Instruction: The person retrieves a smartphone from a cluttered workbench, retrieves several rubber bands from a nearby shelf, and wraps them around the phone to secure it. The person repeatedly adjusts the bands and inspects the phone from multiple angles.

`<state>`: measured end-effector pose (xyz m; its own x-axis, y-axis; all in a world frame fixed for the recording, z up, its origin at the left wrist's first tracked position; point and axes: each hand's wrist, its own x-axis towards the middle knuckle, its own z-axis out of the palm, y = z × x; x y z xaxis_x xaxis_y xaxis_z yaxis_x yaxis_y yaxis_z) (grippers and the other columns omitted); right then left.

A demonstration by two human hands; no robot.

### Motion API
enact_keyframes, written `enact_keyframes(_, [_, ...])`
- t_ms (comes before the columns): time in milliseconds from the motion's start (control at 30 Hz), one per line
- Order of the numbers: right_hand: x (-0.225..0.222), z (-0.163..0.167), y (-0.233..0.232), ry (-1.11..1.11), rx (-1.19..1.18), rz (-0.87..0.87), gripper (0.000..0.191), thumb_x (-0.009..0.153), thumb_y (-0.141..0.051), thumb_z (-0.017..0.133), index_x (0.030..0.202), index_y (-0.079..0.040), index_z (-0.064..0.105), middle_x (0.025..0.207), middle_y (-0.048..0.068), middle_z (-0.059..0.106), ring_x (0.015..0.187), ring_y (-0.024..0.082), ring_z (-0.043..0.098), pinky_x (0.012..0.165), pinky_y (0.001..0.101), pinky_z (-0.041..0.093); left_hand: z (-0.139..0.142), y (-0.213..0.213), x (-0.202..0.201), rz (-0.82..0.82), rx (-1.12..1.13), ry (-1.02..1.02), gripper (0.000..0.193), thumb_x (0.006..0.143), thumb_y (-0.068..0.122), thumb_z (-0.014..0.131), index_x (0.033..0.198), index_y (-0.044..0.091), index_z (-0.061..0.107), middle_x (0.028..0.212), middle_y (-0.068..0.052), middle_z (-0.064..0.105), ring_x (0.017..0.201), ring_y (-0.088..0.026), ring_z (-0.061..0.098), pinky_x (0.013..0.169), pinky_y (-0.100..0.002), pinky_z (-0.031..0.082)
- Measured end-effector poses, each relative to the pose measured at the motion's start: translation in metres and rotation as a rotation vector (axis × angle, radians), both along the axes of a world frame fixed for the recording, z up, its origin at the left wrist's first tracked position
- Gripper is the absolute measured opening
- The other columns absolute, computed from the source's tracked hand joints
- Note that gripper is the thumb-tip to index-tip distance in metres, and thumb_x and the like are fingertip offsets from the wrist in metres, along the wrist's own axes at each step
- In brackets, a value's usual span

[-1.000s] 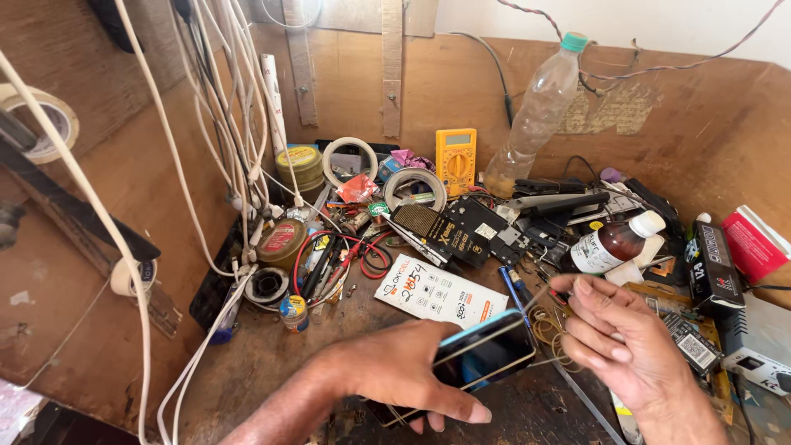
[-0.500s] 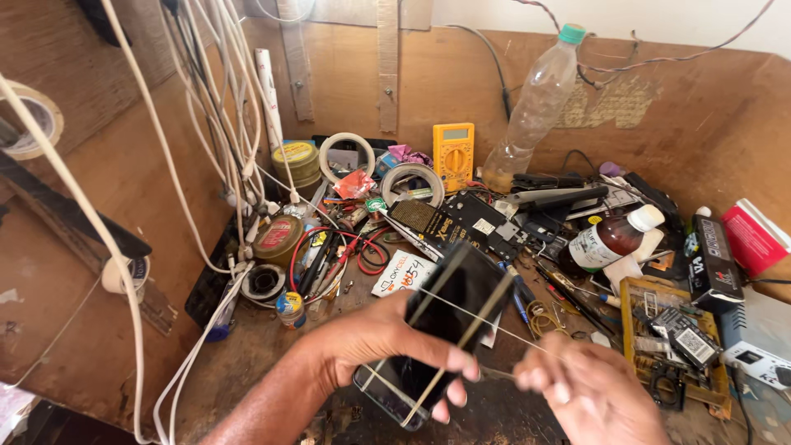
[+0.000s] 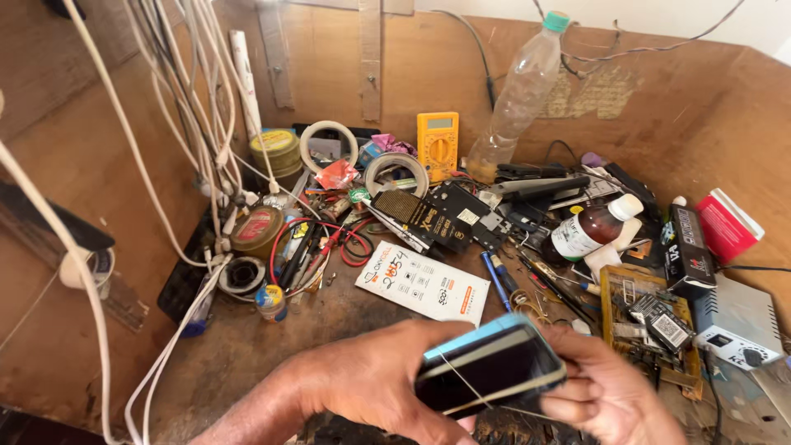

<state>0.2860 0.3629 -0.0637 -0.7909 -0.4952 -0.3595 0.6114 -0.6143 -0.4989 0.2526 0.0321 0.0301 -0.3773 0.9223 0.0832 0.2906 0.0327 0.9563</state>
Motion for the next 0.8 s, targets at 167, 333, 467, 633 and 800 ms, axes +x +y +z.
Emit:
enact_keyframes(167, [0.006, 0.058, -0.015, 0.186, 0.041, 0.165, 0.018, 0.104, -0.016, 0.052, 0.105, 0.002, 0.052, 0.049, -0.009, 0.025, 0.033, 0.004, 0.023, 0.03, 0.0263, 0.018, 0.008, 0.005, 0.005, 0.046, -0.292, 0.297, 0.049, 0.075, 0.027, 0.079, 0.112, 0.0, 0.063, 0.093, -0.017, 0.077, 0.089, -0.03, 0.077, 0.078, -0.041, 0.059])
enact_keyframes(333, [0.012, 0.079, -0.023, 0.238, 0.288, 0.069, 0.021, 0.104, -0.015, 0.054, 0.107, 0.007, 0.052, 0.05, -0.005, 0.026, 0.031, 0.009, 0.022, 0.028, 0.0288, 0.018, 0.008, 0.007, 0.004, 0.101, -0.457, 0.342, 0.058, 0.071, 0.033, 0.082, 0.109, -0.005, 0.06, 0.093, -0.023, 0.074, 0.091, -0.036, 0.075, 0.078, -0.045, 0.059])
enact_keyframes(467, [0.021, 0.085, -0.03, 0.33, 0.338, 0.12, 0.022, 0.109, -0.014, 0.054, 0.111, 0.008, 0.054, 0.055, -0.004, 0.032, 0.035, 0.01, 0.029, 0.031, 0.0288, 0.024, -0.002, 0.011, 0.001, 0.143, -0.503, 0.33, 0.06, 0.068, 0.033, 0.083, 0.109, -0.005, 0.061, 0.095, -0.023, 0.073, 0.094, -0.038, 0.073, 0.08, -0.046, 0.058])
enact_keyframes(633, [0.034, 0.063, -0.091, 0.491, 0.929, 0.066, 0.015, 0.1, -0.018, 0.063, 0.105, -0.005, 0.058, 0.053, -0.002, 0.044, 0.042, 0.007, 0.041, 0.039, 0.0259, 0.03, -0.014, 0.028, -0.003, 0.16, -0.407, 0.202, 0.045, 0.075, 0.02, 0.083, 0.106, -0.005, 0.065, 0.093, -0.021, 0.074, 0.087, -0.032, 0.074, 0.071, -0.042, 0.06])
enact_keyframes(800, [0.045, 0.017, -0.107, 0.535, 1.14, -0.079, 0.017, 0.096, -0.02, 0.07, 0.092, -0.004, 0.071, 0.074, 0.002, 0.072, 0.071, 0.012, 0.071, 0.064, 0.0262, 0.057, -0.009, 0.008, -0.009, 0.113, -0.101, -0.655, 0.033, 0.083, -0.001, 0.078, 0.113, -0.006, 0.067, 0.087, -0.016, 0.073, 0.068, -0.02, 0.071, 0.056, -0.031, 0.061])
